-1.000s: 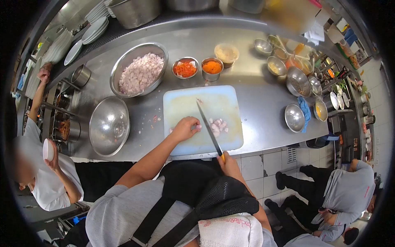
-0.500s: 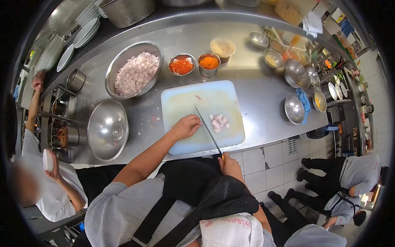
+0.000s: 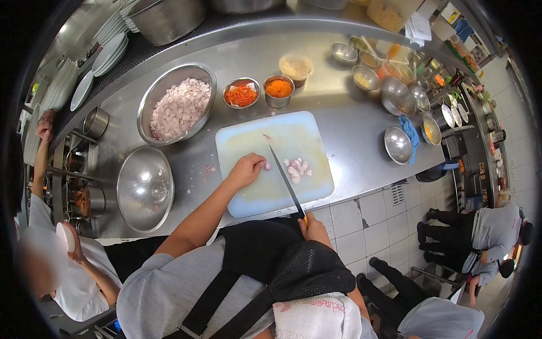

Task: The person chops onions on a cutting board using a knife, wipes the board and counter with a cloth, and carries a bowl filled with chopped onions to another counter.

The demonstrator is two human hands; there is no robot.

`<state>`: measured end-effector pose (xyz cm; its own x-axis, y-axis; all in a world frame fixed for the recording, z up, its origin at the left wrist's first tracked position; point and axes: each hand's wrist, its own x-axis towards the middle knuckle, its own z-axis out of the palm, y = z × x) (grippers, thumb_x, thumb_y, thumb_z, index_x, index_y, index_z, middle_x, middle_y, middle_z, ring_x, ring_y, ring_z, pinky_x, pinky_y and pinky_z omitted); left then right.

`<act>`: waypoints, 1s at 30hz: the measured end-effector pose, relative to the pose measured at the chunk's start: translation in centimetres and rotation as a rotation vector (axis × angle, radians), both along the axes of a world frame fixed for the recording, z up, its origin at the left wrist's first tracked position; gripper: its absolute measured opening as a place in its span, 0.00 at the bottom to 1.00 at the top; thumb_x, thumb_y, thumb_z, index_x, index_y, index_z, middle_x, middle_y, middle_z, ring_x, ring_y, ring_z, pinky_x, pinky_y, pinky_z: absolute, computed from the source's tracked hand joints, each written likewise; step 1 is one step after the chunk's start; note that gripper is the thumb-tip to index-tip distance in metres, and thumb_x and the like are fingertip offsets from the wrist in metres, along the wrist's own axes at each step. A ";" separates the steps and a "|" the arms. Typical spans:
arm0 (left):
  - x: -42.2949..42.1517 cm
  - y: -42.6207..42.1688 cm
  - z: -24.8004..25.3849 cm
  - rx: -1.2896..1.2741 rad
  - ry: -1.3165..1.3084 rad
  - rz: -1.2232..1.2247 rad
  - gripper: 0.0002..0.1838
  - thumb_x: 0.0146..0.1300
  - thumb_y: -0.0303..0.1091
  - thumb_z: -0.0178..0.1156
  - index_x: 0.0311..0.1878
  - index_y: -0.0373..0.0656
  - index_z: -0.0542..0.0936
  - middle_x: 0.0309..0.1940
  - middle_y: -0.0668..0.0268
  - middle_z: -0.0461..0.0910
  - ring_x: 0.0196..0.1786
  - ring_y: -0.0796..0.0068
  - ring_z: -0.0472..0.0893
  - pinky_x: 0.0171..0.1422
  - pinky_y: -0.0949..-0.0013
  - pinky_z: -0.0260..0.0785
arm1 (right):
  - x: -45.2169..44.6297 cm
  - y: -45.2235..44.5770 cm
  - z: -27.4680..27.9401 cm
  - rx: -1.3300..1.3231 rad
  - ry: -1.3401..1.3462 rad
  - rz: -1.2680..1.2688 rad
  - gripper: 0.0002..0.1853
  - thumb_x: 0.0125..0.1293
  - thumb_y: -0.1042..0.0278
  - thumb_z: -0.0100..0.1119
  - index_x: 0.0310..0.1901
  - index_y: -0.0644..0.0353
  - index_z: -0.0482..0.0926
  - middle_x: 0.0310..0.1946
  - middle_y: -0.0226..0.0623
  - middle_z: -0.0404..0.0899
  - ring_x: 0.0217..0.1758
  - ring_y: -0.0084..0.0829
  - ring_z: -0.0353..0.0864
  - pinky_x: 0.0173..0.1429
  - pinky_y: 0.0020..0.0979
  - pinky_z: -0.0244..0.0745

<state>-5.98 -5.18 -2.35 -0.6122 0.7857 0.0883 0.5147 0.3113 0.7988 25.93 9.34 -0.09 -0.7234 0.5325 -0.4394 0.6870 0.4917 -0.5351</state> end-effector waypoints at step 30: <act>1.1 0.7 -1.1 0.232 0.171 -0.283 0.06 0.65 0.19 0.66 0.43 0.38 0.87 0.46 0.60 0.85 0.47 0.57 0.88 0.53 0.60 0.83 | -2.1 -2.7 1.2 0.134 0.026 0.097 0.15 0.80 0.56 0.58 0.56 0.58 0.74 0.34 0.62 0.86 0.41 0.66 0.87 0.46 0.62 0.80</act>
